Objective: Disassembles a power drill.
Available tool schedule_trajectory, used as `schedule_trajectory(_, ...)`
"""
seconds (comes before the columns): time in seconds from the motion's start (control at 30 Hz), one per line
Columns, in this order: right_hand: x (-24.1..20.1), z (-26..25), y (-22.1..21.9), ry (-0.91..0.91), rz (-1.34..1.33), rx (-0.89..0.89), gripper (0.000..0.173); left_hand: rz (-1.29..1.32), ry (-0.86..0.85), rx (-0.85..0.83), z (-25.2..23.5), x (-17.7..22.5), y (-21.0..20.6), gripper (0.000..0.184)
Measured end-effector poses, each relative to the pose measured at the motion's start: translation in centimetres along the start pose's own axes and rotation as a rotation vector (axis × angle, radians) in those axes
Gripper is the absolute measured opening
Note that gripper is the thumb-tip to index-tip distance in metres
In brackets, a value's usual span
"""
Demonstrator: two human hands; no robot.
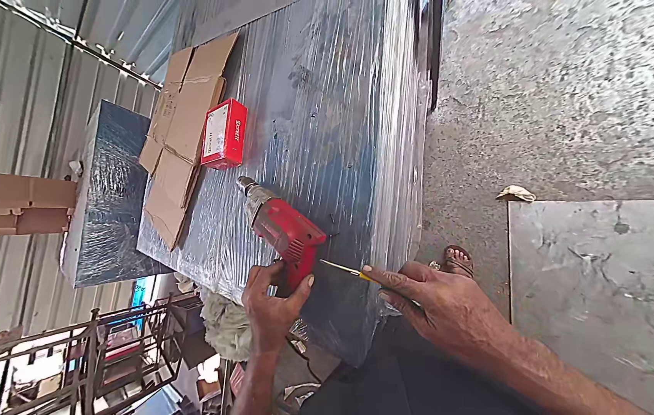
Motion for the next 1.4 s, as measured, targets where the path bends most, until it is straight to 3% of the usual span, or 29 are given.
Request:
schedule_trajectory(0.3, -0.8, -0.4, -2.2, -0.053, -0.046, 0.039, 0.036, 0.043, -0.041, 0.002, -0.1, -0.6, 0.0, 0.054)
schedule_trajectory(0.5, -0.6, -0.9, -2.4, -0.097, -0.267, -0.008, 0.033, 0.048, -0.064, -0.009, -0.1, -0.7, 0.1, 0.056)
schedule_trajectory(0.7, -0.9, -2.0, -3.1, -0.328, -0.656, -0.429, 0.041, 0.049, -0.096, -0.041, -0.6, -0.7, 0.1, 0.053)
schedule_trajectory(0.93, -2.4, -1.5, -2.5, -0.033, 0.036, -0.106, 0.042, 0.058, -0.073, -0.054, -0.7, -0.8, 0.2, 0.051)
schedule_trajectory(1.2, -3.7, -1.5, -2.7, 0.119, 0.312, 0.062, 0.045, 0.161, -0.06, -0.052, -1.0, -1.2, 0.5, 0.046)
schedule_trajectory(1.3, -3.2, -2.0, -2.2, 0.004, 0.101, -0.095, 0.04, 0.156, -0.049, -0.067, -1.0, -1.3, 0.6, 0.047)
schedule_trajectory(1.4, -2.2, -3.0, -1.9, -0.252, -0.417, -0.417, 0.04, 0.093, -0.069, -0.068, -1.1, -1.0, 0.4, 0.049)
Point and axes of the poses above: each hand's wrist, its own z-axis away from the middle knuckle, its own y-axis out of the back of the hand, x = y × z, the point moved 4 cm from there along -z, towards the middle knuckle, and after that the axes turned 2 degrees about -x, right-handed, at the moved point
